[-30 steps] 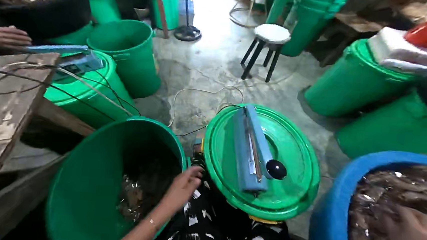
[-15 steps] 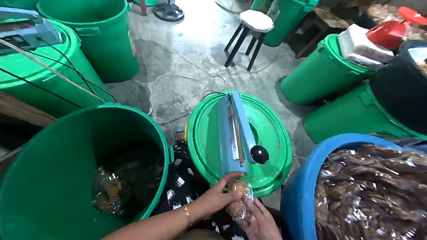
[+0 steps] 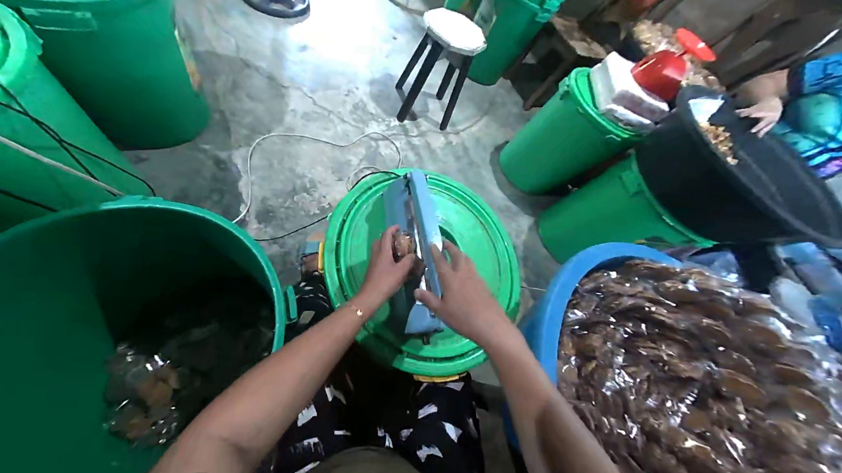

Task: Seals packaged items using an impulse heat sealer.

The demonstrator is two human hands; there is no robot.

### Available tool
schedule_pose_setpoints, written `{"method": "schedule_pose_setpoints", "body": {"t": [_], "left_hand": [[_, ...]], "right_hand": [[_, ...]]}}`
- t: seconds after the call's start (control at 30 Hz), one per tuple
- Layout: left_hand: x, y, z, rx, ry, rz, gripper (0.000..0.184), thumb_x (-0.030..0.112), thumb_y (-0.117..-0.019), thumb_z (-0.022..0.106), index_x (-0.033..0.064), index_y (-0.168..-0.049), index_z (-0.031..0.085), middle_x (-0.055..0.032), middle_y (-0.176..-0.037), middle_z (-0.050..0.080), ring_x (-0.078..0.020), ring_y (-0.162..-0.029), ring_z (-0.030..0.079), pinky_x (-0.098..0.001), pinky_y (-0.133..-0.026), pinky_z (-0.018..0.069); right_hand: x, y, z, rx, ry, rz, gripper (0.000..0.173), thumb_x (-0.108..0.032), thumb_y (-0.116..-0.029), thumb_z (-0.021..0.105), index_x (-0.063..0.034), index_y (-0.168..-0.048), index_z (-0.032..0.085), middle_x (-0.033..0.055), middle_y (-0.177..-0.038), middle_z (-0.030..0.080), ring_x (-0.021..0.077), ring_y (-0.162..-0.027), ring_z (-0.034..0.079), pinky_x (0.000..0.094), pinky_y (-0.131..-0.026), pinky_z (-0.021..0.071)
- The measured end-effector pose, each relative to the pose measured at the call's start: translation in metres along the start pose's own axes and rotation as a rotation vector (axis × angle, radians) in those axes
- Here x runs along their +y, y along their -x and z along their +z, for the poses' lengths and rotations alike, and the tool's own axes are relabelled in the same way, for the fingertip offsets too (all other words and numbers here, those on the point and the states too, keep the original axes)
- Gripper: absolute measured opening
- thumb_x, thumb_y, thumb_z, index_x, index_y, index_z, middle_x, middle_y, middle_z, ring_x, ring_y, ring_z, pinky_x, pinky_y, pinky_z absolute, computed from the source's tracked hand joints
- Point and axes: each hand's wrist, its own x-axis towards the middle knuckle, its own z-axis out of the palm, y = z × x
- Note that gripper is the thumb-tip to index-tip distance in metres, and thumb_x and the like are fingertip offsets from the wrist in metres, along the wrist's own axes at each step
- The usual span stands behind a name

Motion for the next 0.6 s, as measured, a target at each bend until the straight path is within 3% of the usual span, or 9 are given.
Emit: {"method": "schedule_pose_setpoints", "body": {"t": [0.07, 0.1, 0.17, 0.23, 0.33, 0.47, 0.6], "left_hand": [[0.0, -0.01, -0.006, -0.036, -0.055, 0.01, 0.062, 0.017, -0.1005, 0.061, 0.0058, -0.156, 0.034, -0.0292, -0.147, 0.043, -0.0399, -0.131, 0.05, -0.0514, -0.107, 0.0446], [-0.004, -0.014, -0.01, -0.038, -0.072, 0.02, 0.063, 0.018, -0.1004, 0.062, 0.0071, -0.156, 0.035, -0.0287, -0.146, 0.045, -0.0403, -0.13, 0.051, -0.0525, -0.107, 0.0444], [-0.016, -0.019, -0.017, 0.004, -0.05, 0.02, 0.064, 0.02, -0.1021, 0.06, 0.0071, -0.158, 0.031, -0.0274, -0.142, 0.05, -0.0404, -0.125, 0.055, -0.0541, -0.104, 0.0462], [-0.026, -0.023, -0.024, 0.081, 0.072, -0.046, 0.062, 0.02, -0.1054, 0.054, 0.0073, -0.159, 0.026, -0.0257, -0.138, 0.054, -0.0375, -0.118, 0.059, -0.0521, -0.099, 0.0497], [-0.032, -0.022, -0.027, 0.131, 0.265, -0.141, 0.053, 0.022, -0.1093, 0.044, 0.0063, -0.157, 0.027, -0.0253, -0.136, 0.055, -0.0311, -0.114, 0.062, -0.0461, -0.095, 0.0519], [-0.022, -0.015, -0.015, 0.091, 0.411, -0.164, 0.053, 0.035, -0.1119, 0.027, 0.0075, -0.157, 0.023, -0.0168, -0.134, 0.054, -0.0207, -0.106, 0.062, -0.0386, -0.088, 0.054], [-0.003, -0.01, -0.004, -0.024, 0.4, -0.136, 0.062, 0.05, -0.1092, 0.01, 0.0061, -0.143, 0.038, -0.0036, -0.11, 0.063, -0.009, -0.092, 0.065, -0.0304, -0.08, 0.0571]], "right_hand": [[-0.001, -0.006, 0.019, 0.011, 0.059, 0.062, 0.084, -0.035, -0.0993, 0.065, -0.0059, -0.164, 0.019, 0.0265, -0.166, 0.022, 0.0437, -0.151, 0.03, 0.0572, -0.117, 0.0346], [0.001, -0.007, 0.029, 0.087, 0.061, 0.067, 0.078, -0.034, -0.1006, 0.062, -0.0068, -0.163, 0.023, 0.0248, -0.164, 0.028, 0.0414, -0.148, 0.036, 0.0534, -0.115, 0.039], [0.009, -0.006, 0.054, 0.345, 0.052, 0.009, 0.061, -0.03, -0.1003, 0.056, -0.0053, -0.155, 0.044, 0.023, -0.154, 0.046, 0.0397, -0.133, 0.055, 0.0513, -0.101, 0.051], [0.017, -0.009, 0.069, 0.512, 0.038, -0.071, 0.054, -0.027, -0.098, 0.056, -0.003, -0.146, 0.055, 0.0243, -0.146, 0.055, 0.0404, -0.121, 0.064, 0.0517, -0.09, 0.0567], [0.018, -0.009, 0.072, 0.525, -0.004, -0.076, 0.053, -0.027, -0.0969, 0.057, -0.0047, -0.145, 0.057, 0.0247, -0.145, 0.056, 0.0386, -0.118, 0.066, 0.0497, -0.089, 0.0573], [0.024, -0.007, 0.071, 0.542, -0.094, -0.097, 0.055, -0.027, -0.0953, 0.06, -0.005, -0.146, 0.056, 0.0248, -0.147, 0.055, 0.0374, -0.12, 0.065, 0.0483, -0.089, 0.0578], [0.029, -0.003, 0.063, 0.462, -0.191, -0.09, 0.059, -0.027, -0.0958, 0.063, -0.0045, -0.15, 0.052, 0.0255, -0.152, 0.049, 0.0395, -0.127, 0.061, 0.051, -0.095, 0.0549]]}}
